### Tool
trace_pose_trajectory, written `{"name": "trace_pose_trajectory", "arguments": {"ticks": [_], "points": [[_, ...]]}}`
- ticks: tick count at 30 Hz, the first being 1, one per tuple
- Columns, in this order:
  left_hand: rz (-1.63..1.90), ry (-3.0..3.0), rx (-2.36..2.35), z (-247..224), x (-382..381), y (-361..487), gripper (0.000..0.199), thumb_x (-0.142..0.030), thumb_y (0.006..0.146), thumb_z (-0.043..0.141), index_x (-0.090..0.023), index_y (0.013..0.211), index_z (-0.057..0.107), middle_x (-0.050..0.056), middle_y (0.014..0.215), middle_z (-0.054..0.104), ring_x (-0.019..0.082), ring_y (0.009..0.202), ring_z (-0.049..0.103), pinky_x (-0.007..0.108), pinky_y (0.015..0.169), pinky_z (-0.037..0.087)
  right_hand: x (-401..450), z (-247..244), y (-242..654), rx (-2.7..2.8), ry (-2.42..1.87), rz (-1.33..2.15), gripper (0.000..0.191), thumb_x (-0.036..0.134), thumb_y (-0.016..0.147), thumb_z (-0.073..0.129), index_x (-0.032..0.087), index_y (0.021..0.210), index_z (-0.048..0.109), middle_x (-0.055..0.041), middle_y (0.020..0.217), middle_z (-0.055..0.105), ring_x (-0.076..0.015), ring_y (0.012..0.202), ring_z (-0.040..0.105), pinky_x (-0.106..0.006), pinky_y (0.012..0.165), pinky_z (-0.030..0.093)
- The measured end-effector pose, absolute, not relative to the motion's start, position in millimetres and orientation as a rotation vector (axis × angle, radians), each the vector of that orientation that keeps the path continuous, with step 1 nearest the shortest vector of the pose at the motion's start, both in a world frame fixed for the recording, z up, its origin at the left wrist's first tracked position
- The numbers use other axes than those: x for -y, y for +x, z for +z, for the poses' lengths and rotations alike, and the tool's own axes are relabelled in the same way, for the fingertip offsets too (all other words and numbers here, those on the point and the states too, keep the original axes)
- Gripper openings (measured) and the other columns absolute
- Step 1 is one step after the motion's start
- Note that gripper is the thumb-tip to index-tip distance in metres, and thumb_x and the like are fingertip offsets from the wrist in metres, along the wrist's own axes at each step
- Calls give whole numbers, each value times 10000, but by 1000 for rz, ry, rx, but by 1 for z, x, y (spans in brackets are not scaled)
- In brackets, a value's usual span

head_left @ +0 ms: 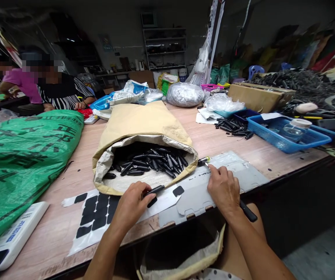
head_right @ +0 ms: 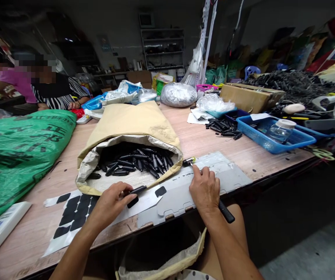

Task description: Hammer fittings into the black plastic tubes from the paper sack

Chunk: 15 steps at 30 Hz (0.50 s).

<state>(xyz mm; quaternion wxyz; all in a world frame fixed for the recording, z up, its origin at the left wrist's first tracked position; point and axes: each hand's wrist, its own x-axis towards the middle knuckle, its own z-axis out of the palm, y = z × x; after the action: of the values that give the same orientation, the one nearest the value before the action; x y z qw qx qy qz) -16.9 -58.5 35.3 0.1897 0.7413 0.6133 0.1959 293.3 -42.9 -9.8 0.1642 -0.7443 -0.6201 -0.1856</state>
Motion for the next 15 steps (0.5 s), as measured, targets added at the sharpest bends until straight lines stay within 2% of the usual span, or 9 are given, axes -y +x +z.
{"name": "trace_pose_trajectory", "arguments": {"ticks": [7, 12, 15], "points": [[707, 2092, -1485, 20, 66, 5, 157, -299, 864, 696, -238, 1008, 678, 40, 978, 662, 247, 979, 589, 376, 874, 458, 38, 3, 308, 1703, -2117, -169, 399, 209, 998, 443, 223, 1356, 617, -98, 1012, 642, -200, 853, 564, -320, 693, 348], [816, 2003, -1473, 9, 62, 6, 116, -293, 847, 712, -228, 942, 704, 31, 916, 651, 232, 931, 598, 359, 845, 459, 68, 17, 294, 1557, -1676, 175, 431, 283, 1023, 394, 194, 1407, 569, -113, 1177, 657, -216, 998, 633, -330, 840, 495], [847, 1968, -1473, 6, 61, 5, 114, -277, 836, 713, -231, 940, 713, 26, 917, 654, 226, 931, 602, 350, 842, 456, 90, 23, 270, 1687, -1424, 373, 429, 291, 1030, 393, 206, 1411, 572, -103, 1127, 660, -206, 1021, 642, -327, 877, 530]]}}
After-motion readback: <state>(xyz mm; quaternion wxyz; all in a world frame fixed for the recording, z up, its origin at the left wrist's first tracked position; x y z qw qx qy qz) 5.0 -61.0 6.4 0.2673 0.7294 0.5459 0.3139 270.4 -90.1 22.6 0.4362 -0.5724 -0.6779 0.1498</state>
